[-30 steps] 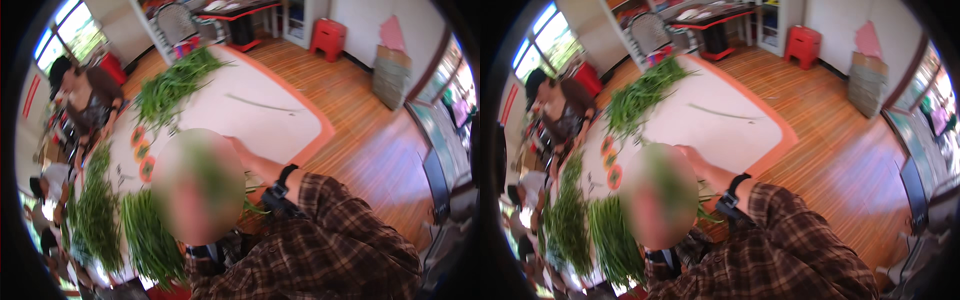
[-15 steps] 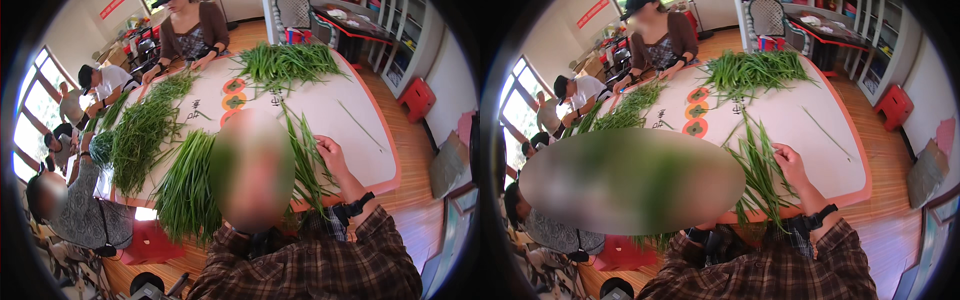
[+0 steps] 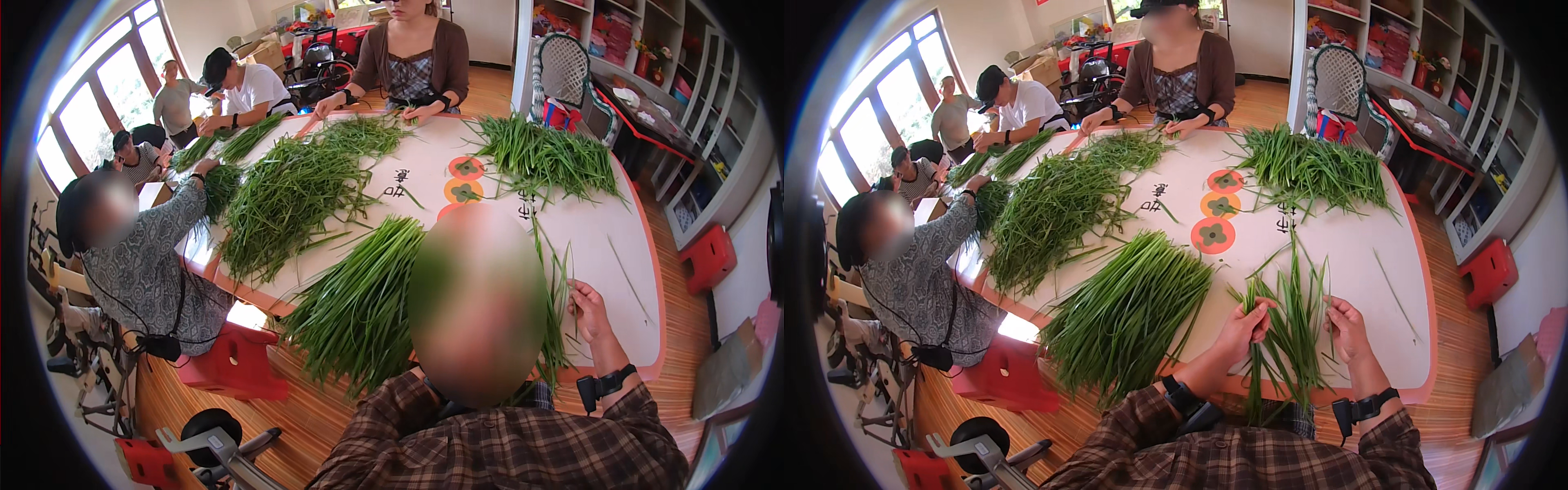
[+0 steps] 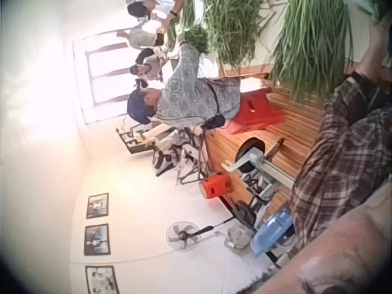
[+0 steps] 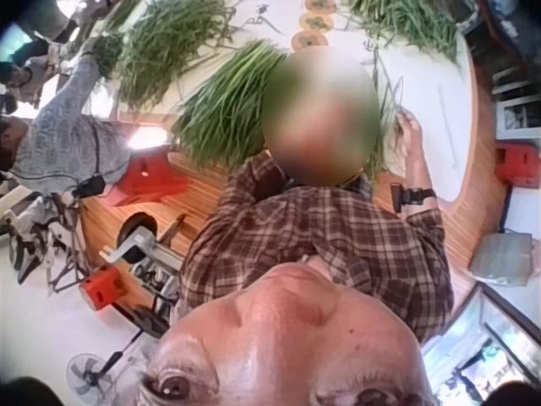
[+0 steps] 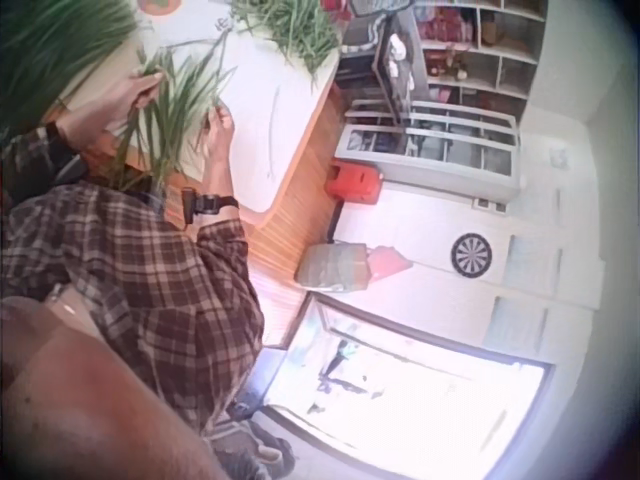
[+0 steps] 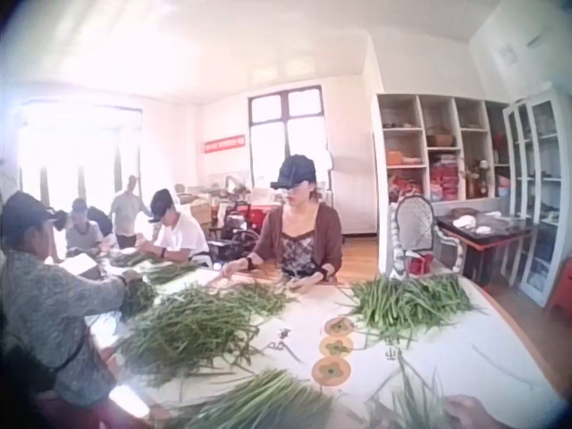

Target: The person picks through a bunch of green vegetable stalks by hand, removing unwanted bits and placing the cleaned stalks into a pile on the table.

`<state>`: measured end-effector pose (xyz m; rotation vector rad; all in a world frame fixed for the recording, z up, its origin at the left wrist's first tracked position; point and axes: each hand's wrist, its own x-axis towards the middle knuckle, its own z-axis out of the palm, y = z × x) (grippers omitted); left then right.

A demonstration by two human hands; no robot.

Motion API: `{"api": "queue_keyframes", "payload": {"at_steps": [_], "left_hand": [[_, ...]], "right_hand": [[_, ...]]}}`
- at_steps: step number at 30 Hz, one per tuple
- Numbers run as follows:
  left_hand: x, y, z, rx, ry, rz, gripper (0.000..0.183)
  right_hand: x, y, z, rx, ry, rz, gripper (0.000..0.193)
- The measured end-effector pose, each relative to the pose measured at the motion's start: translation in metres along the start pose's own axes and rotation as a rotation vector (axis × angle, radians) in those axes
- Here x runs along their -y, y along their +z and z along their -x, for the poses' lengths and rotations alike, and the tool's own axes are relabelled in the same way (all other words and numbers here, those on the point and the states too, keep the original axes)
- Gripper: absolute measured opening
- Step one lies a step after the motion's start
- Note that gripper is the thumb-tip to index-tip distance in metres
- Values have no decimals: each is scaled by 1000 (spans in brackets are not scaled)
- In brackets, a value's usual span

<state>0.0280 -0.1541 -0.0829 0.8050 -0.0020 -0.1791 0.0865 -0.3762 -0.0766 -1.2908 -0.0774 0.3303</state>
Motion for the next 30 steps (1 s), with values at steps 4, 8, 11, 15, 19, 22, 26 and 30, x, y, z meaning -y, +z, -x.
{"api": "queue_keyframes", "payload": {"at_steps": [4, 8, 11, 15, 19, 22, 26, 30], "left_hand": [[-1, 7, 0, 0, -1, -6, 16], [-4, 4, 2, -61, 29, -15, 16], [-2, -1, -2, -65, 93, 0, 14], [-11, 34, 8, -362, 202, -246, 21], [-4, 39, -2, -401, 171, -392, 28], [-4, 43, -6, -404, 152, -485, 28], [0, 37, -16, -411, 174, -483, 22], [-10, 53, -14, -351, 163, -381, 20]], "right_hand": [[9, -6, -3, 50, 68, -84, 22], [21, 10, -11, 163, 142, 67, 19], [39, 37, -4, 260, 51, 258, 18], [33, 63, 7, 398, -28, 276, 17], [30, 68, 17, 445, -85, 462, 16], [12, 55, 9, 531, -131, 580, 14], [8, 52, 9, 625, -167, 541, 12], [10, 50, 9, 686, -133, 515, 12]]}}
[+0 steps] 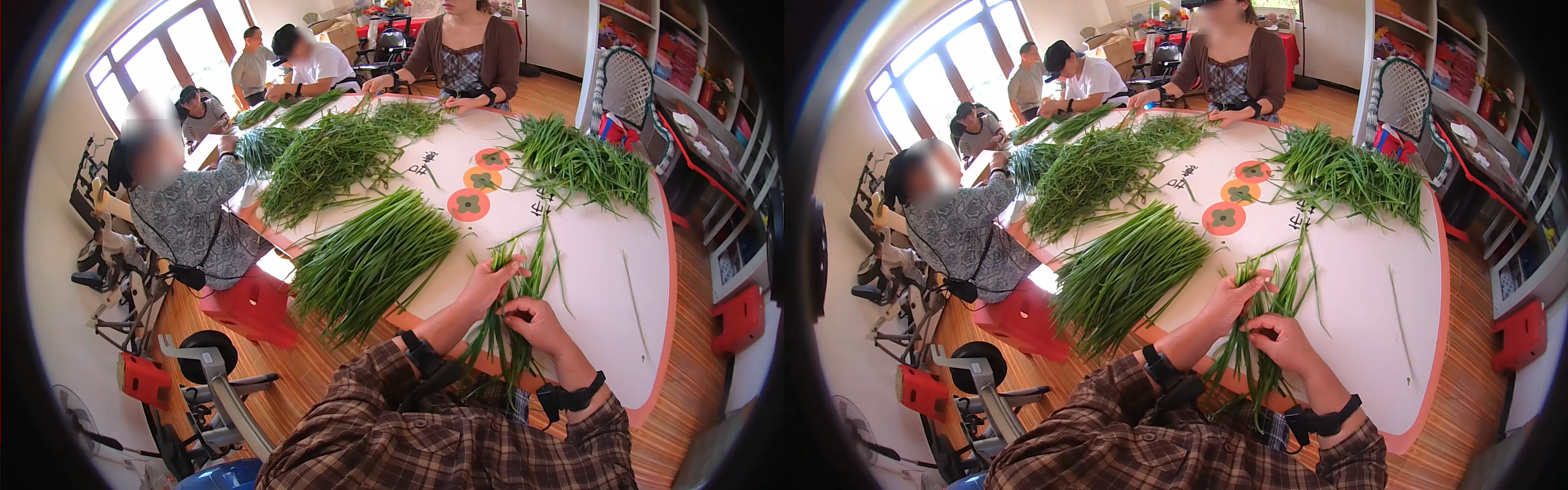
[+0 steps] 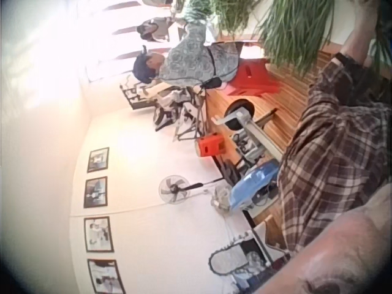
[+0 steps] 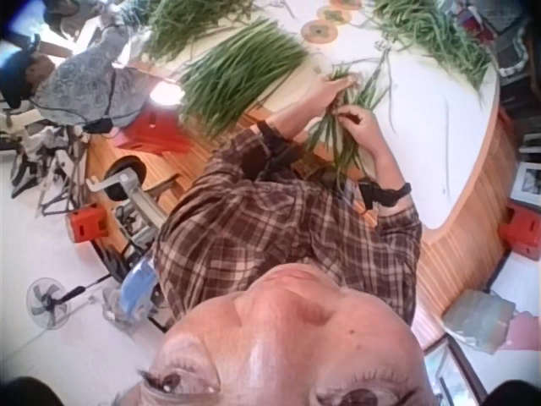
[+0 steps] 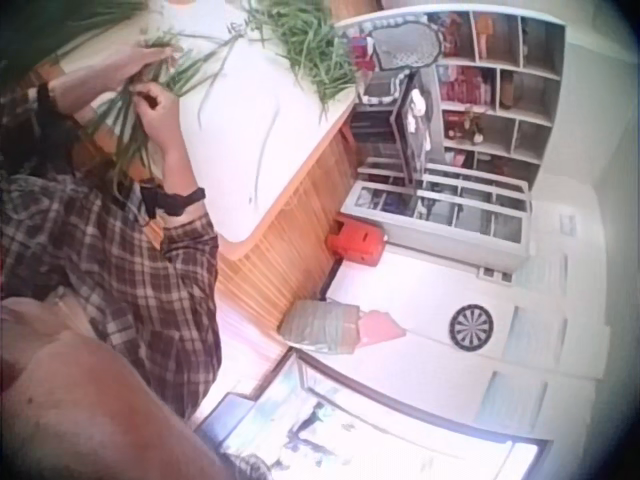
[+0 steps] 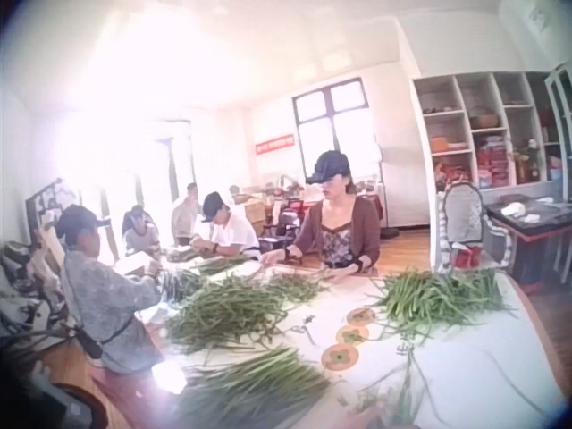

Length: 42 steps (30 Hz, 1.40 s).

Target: The person picks through a bunch of green vegetable stalks by hand, removing unwanted bits and placing the cleaned stalks into a pile on the table.

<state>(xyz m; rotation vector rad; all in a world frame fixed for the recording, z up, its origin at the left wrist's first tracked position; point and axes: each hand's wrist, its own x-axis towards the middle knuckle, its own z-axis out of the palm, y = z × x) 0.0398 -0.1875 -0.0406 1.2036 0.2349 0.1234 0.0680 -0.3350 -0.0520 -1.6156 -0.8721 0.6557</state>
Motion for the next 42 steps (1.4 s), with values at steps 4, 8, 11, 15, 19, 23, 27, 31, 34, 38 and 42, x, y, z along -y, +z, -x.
{"api": "queue_keyframes", "payload": {"at_steps": [4, 8, 11, 15, 19, 23, 27, 31, 34, 38, 42], "left_hand": [[-21, -5, 10, 31, 28, 89, 23], [-63, 9, 29, 227, 137, -25, 22], [-63, 11, 34, 400, 78, -398, 18], [-31, 22, 35, 436, 52, -471, 22], [-25, 16, 29, 444, -8, -447, 21], [-13, 11, 27, 421, 17, -409, 20], [-16, 16, 30, 400, -56, -421, 16], [-7, 1, 31, 283, -150, -388, 12], [-8, -3, 32, 248, -167, -323, 16], [-5, -4, 30, 207, -210, -252, 18], [2, -3, 29, 264, -185, -268, 17]], "right_hand": [[8, -16, 5, -154, 49, -279, 10], [-11, -48, 5, -237, -71, -592, 12], [-4, -43, 3, -193, -178, -724, 22], [1, -26, 9, -91, -170, -654, 38], [2, -23, 6, -111, -142, -598, 33], [9, -19, 5, -120, -171, -619, 18], [-13, -34, 9, -285, -15, -502, 5], [-12, -24, -5, -286, 43, -423, 8], [-14, -36, -7, -424, -38, -643, 12], [-9, -37, -1, -309, -7, -594, 13], [-3, -27, 0, -114, 15, -520, 13]]}}
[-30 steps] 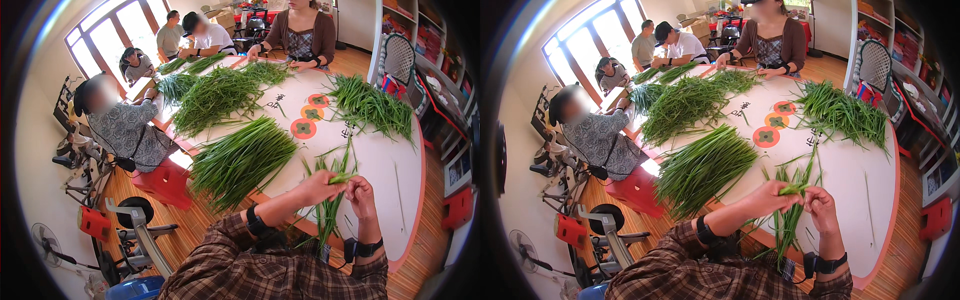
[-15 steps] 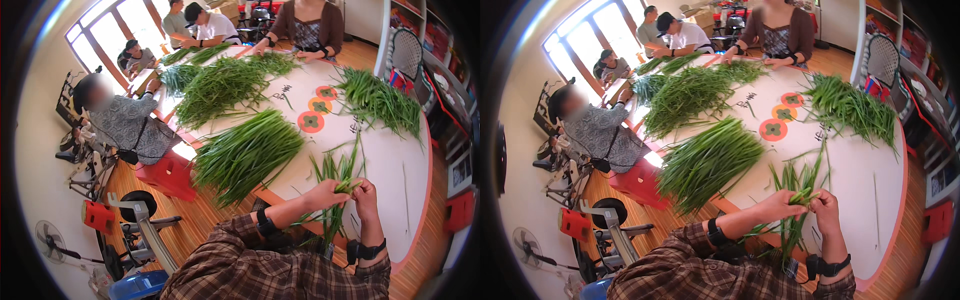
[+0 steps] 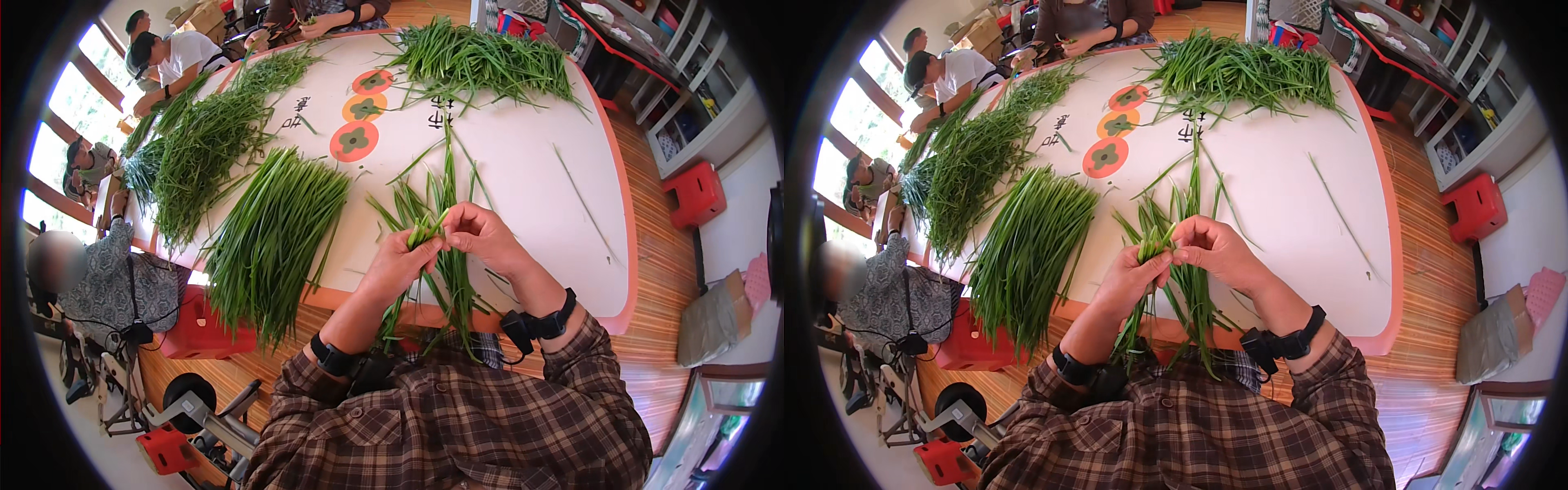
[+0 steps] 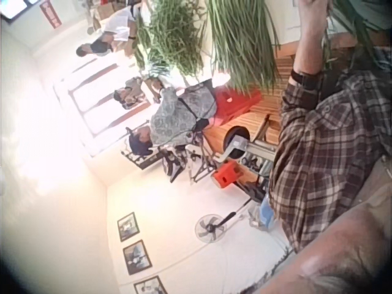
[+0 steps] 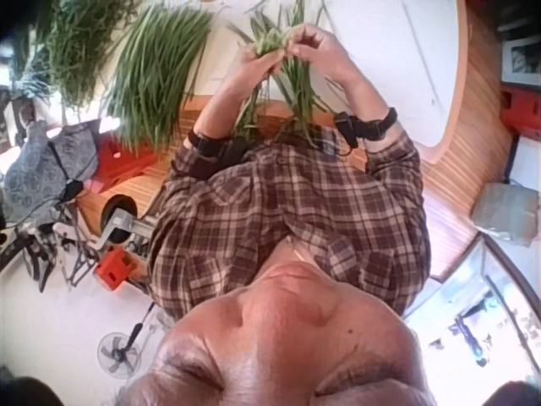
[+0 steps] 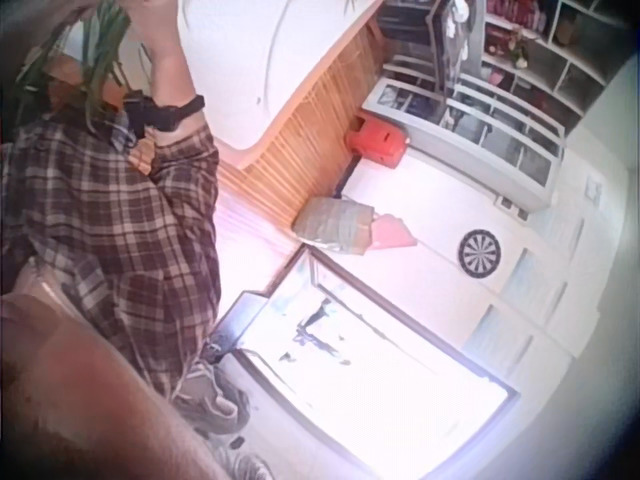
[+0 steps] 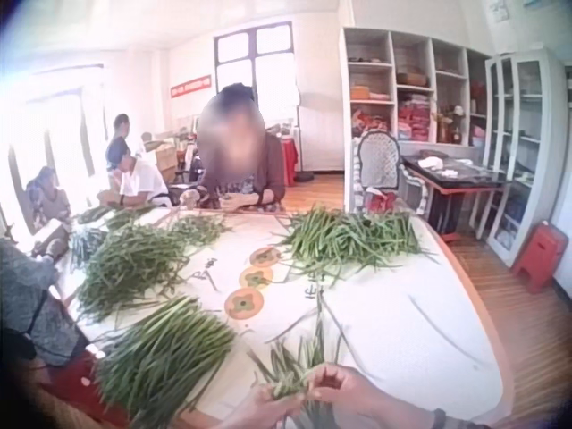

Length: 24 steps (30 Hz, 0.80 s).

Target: The person picks through a bunch of green vegetable stalks by hand, removing unwanted bits and placing the cleaned stalks into a pile on the table.

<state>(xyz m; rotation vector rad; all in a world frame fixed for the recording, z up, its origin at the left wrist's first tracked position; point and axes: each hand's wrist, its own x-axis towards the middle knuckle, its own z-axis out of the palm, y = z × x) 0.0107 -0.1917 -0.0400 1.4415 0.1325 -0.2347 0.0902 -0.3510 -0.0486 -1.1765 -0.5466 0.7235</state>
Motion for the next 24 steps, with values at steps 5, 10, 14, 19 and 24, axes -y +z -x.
{"api": "queue_keyframes", "payload": {"at_steps": [5, 10, 14, 19, 24], "left_hand": [[-4, 11, 2, 5, 63, 19, 16], [0, 7, 3, 1, 31, -93, 14], [4, -3, 4, 32, 18, -15, 16], [5, -20, 10, -173, 41, 228, 21], [15, -28, 11, -225, 113, 300, 22]], "right_hand": [[-3, 0, -1, 45, 23, 34, 11], [-6, -4, -2, 4, 4, 110, 15], [-3, -21, -6, -262, -158, 103, 21], [0, -28, -9, -370, -112, 305, 22], [4, -10, -5, -275, 127, 1117, 31]]}}
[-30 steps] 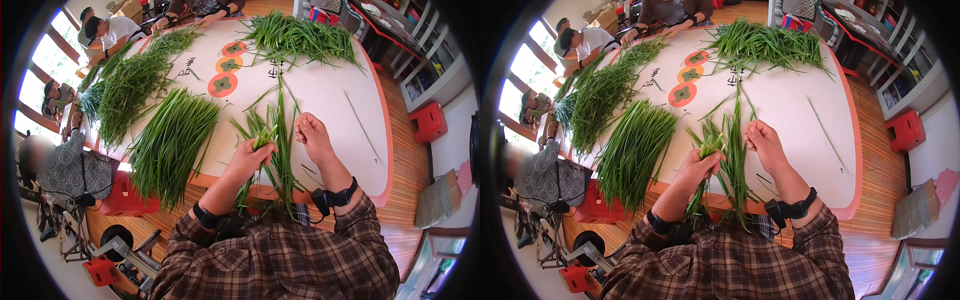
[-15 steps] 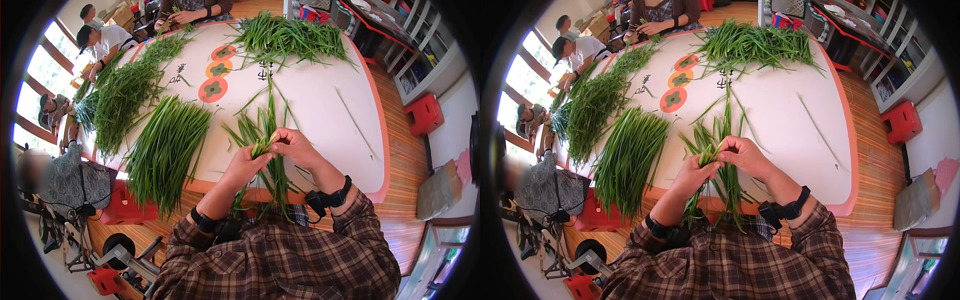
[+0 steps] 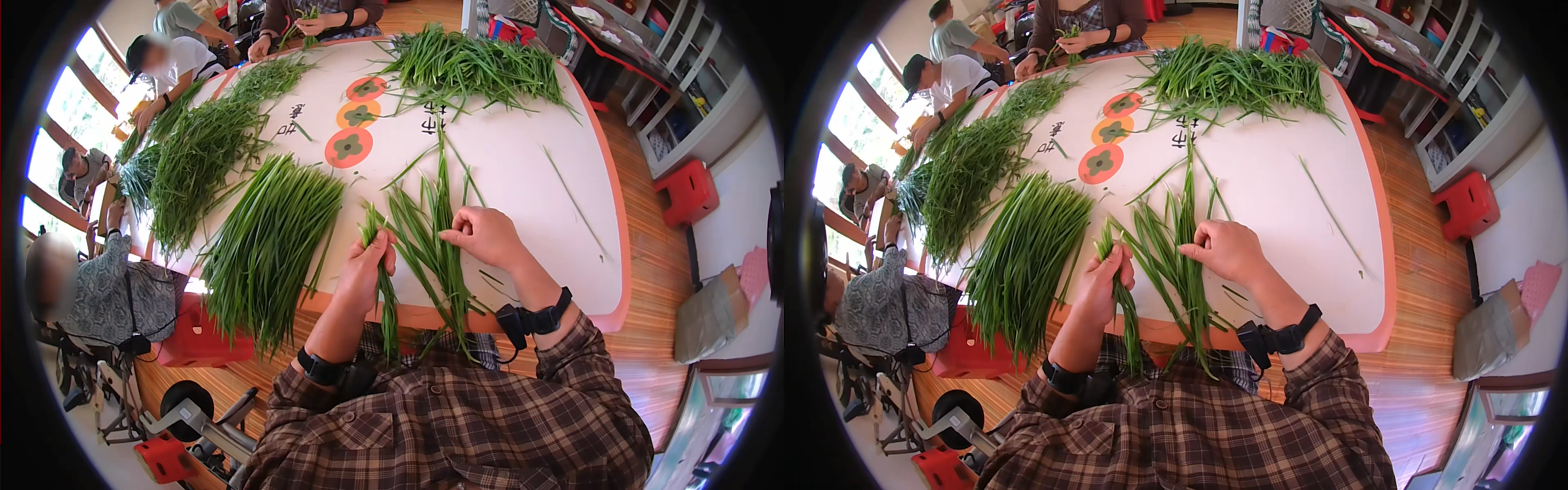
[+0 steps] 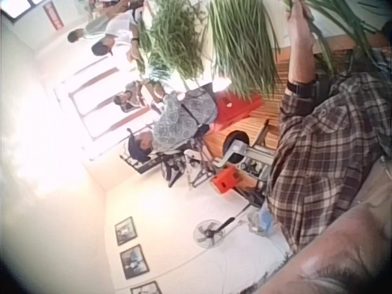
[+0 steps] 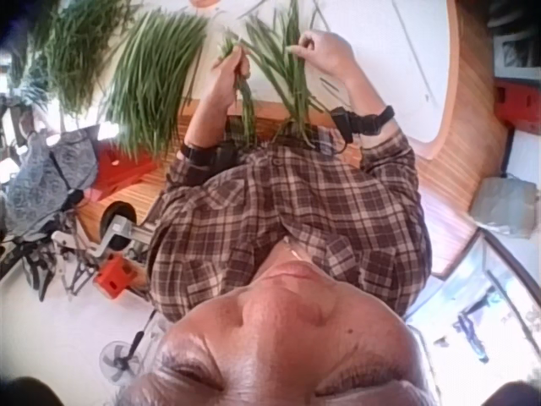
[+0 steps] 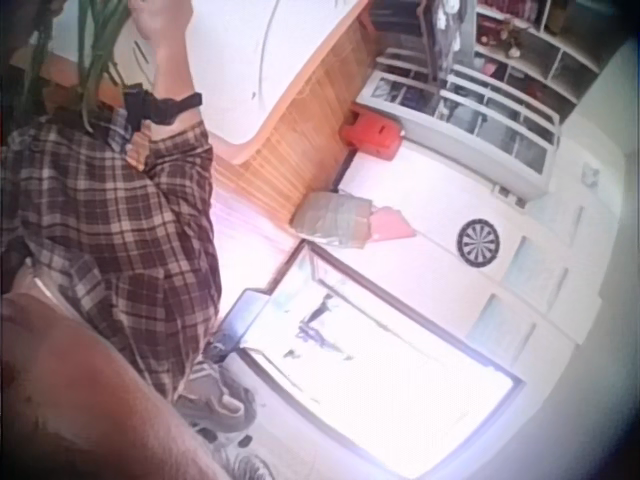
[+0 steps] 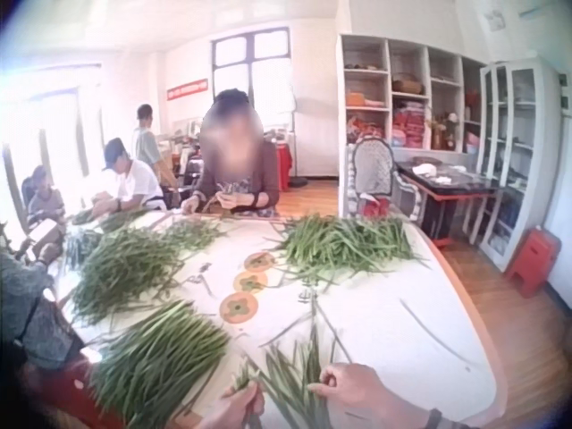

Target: The person picks through a bunch of green vegetable stalks by hand, removing unwanted bits and placing the cleaned stalks into a pile on the table.

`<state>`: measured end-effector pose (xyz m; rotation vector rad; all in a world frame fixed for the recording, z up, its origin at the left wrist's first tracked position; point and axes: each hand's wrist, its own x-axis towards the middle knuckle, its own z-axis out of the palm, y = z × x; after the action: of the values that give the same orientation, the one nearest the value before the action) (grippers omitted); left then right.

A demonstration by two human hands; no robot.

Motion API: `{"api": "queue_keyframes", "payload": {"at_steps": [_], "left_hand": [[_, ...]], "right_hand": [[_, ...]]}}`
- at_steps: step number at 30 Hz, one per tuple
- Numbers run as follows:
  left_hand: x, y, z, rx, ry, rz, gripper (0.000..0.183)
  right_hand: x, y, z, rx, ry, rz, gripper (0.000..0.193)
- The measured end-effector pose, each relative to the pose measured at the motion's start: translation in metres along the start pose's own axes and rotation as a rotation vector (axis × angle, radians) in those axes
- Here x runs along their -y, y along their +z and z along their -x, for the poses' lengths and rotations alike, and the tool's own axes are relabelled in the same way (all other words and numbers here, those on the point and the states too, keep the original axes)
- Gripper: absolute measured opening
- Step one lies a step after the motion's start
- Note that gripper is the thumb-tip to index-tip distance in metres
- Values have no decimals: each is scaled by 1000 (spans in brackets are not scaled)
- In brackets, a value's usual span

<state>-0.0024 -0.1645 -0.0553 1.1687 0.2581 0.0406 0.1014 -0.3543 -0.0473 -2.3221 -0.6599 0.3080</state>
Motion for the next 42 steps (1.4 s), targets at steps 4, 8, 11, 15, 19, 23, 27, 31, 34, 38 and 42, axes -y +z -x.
{"api": "queue_keyframes", "payload": {"at_steps": [4, 8, 11, 15, 19, 23, 27, 31, 34, 38, 42], "left_hand": [[1, 5, 2, 22, -27, 23, 20], [-1, 6, 3, 21, -149, 142, 17], [3, -1, 0, 59, -118, 201, 14], [4, 0, -3, 35, -67, 188, 10], [-6, 16, -8, -75, 35, 89, 13], [-18, 35, -14, -138, 115, 46, 26], [-22, 46, -13, -33, 108, 40, 21], [-20, 48, -12, 3, 67, 122, 15], [-30, 50, -8, 35, -27, 6, 12], [-28, 59, -5, 57, -38, -253, 9], [-15, 60, -7, 116, 13, -233, 8]], "right_hand": [[1, 1, 1, 28, -3, 76, 22], [-11, 4, -3, -11, 43, -220, 12], [-22, 6, -9, -33, -33, -662, 9], [-17, 1, -7, 42, -18, -931, 5], [-9, 0, 0, 127, -21, -1056, 11], [-11, 3, 2, 265, -71, -969, 9], [-3, 4, 8, 366, -82, -952, 4], [2, 1, 9, 414, -80, -961, 6], [-2, -6, 5, 307, -61, -1024, 9], [-2, -11, 7, 207, -101, -1166, 14], [3, -11, 8, 240, -133, -1095, 9]]}}
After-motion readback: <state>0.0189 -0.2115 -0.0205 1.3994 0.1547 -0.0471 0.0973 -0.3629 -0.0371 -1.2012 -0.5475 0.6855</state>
